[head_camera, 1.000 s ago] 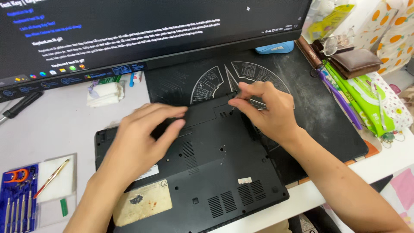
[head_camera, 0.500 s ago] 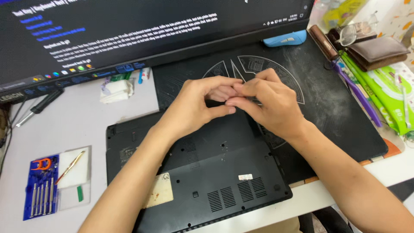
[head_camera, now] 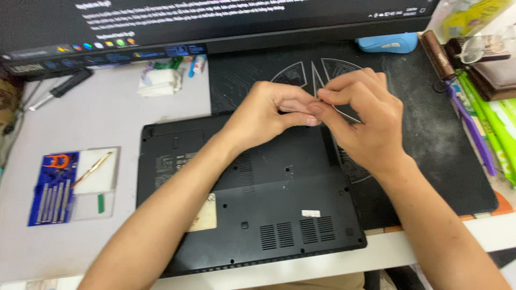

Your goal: The person unscrews several screws from the bottom casing of a laptop using a screwdriver and removes a component.

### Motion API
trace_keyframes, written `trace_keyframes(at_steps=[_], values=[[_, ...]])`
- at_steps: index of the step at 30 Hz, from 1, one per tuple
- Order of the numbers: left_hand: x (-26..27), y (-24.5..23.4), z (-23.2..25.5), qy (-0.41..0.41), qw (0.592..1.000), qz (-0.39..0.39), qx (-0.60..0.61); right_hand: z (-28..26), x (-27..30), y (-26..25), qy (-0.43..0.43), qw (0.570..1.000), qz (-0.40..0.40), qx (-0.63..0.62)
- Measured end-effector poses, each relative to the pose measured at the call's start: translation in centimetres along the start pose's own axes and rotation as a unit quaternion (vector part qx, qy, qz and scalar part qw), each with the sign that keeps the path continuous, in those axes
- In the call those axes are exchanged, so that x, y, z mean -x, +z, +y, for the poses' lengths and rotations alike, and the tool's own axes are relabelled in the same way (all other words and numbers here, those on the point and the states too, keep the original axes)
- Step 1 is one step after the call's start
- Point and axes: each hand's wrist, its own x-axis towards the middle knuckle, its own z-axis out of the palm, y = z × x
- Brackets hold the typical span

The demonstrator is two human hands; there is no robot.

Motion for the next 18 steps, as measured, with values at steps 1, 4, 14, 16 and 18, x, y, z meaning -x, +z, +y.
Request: trace_keyframes(at_steps=[1, 4, 14, 16, 18], values=[[0.1, 0.2, 0.6, 0.001, 1.000, 0.000, 0.003, -0.2, -0.1, 0.0, 0.000, 1.000, -0.003, 0.002], [0.4, 0.6, 2.1, -0.018, 0.997, 0.050, -0.062, -0.7, -0.2, 0.1, -0.001, 1.000, 0.004, -0.019], [0.8, 0.7, 3.0, 0.119, 0.977, 0.015, -0.175, -1.1, -0.8, -0.8, -0.005, 1.000, -0.001, -0.017], [0.8, 0.6, 3.6, 0.111, 0.978, -0.040, -0.171, -1.0, -0.8, -1.0, -0.015, 1.000, -0.007, -0.014], [0.9, 1.1, 3.6, 0.017, 0.990, 0.040, -0.136, -1.1, -0.7, -1.1, 0.003, 0.999, -0.020, -0.040]])
